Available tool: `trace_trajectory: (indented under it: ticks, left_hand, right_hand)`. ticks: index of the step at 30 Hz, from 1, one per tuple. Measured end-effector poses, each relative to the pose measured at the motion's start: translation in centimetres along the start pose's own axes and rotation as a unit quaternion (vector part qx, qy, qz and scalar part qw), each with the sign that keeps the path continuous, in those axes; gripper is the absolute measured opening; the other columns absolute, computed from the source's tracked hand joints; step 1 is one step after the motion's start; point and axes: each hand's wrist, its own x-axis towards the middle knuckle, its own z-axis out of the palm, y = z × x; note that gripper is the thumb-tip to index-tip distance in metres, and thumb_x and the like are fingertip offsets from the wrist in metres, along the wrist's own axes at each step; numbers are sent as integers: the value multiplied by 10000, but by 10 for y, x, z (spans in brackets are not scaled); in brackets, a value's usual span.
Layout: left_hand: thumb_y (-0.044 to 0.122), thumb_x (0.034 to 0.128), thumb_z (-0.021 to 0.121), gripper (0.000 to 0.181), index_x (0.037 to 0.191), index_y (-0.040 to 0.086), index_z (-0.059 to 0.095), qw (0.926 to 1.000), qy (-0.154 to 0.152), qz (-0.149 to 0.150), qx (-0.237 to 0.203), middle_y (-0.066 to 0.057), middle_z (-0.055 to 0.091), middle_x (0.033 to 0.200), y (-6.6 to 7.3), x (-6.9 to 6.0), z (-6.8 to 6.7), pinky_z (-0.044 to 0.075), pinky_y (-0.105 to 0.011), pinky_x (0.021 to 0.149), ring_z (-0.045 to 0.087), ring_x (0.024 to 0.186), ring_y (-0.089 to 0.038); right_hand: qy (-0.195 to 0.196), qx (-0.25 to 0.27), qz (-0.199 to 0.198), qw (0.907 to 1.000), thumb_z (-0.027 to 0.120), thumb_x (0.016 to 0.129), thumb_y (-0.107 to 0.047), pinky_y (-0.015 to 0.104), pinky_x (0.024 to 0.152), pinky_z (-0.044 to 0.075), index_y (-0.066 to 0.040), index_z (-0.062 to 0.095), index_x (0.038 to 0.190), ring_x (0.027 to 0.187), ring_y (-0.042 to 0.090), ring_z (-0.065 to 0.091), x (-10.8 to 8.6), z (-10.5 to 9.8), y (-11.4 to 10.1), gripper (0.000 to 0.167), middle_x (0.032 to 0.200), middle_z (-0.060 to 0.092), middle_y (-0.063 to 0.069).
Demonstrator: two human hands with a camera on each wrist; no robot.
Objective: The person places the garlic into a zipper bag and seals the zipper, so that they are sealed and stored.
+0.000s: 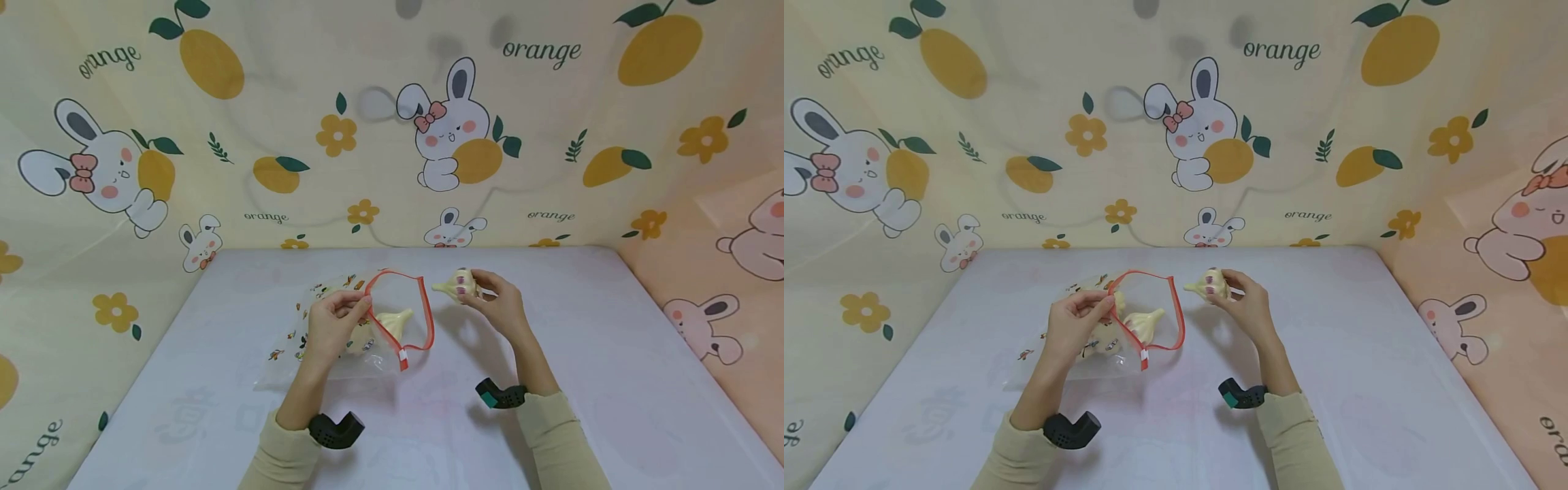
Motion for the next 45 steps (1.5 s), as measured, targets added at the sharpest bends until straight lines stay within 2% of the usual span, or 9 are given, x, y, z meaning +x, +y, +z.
trace_trajectory:
  ticks: [8,13,22,31,37,41,45]
  left_hand:
    - [125,877,702,164,992,8,713,10000,-4,-66,21,-201,734,874,1,-1,0,540,-139,624,633,644,-19]
    - [101,879,693,161,997,-8,709,10000,30,-1,-54,-183,734,860,-1,1,-1,545,-146,621,633,637,-4]
    - [94,881,690,166,994,-26,705,9999,33,39,-151,-173,735,845,-2,2,-1,542,-134,618,631,628,4]
    - [95,883,688,179,1005,-35,703,9998,16,-10,-180,-200,736,857,-4,3,-1,551,-145,625,634,628,9]
    - [103,882,690,187,1003,-39,703,9997,-5,-39,-221,-184,738,847,-4,3,-1,545,-139,622,631,628,1]
    - [109,882,692,194,1006,-40,702,9998,-30,-27,-207,-173,739,842,-3,2,-1,541,-132,627,631,634,2]
    - [105,882,690,185,1005,-33,703,9999,-57,-13,-152,-172,739,847,-4,2,-2,543,-129,635,635,642,4]
  right_hand:
    - [-62,259,-283,9992,759,816,-92,487,1005,507,23,550,1307,1235,360,565,-9,3,-20,547,1337,580,230]
    - [28,203,-442,9988,769,802,-77,481,994,515,33,559,1293,1217,362,578,-14,3,-31,545,1320,592,235]
    - [52,176,-401,9990,777,800,-102,445,976,528,15,565,1294,1203,337,586,-16,-2,-36,550,1315,602,213]
    - [-300,356,-653,9968,777,799,-100,392,929,559,4,584,1275,1158,321,612,-26,2,-44,524,1287,623,203]
    - [-700,511,-617,9943,787,788,-108,262,852,584,-16,606,1254,1068,275,641,-31,14,-44,508,1221,662,197]
    - [-1022,571,-469,9920,784,793,-124,292,862,587,-25,602,1260,1062,277,644,-34,23,-43,510,1222,661,193]
    - [-1154,535,-390,9911,774,806,-140,344,877,586,-19,604,1257,1087,304,637,-35,33,-42,497,1235,655,195]
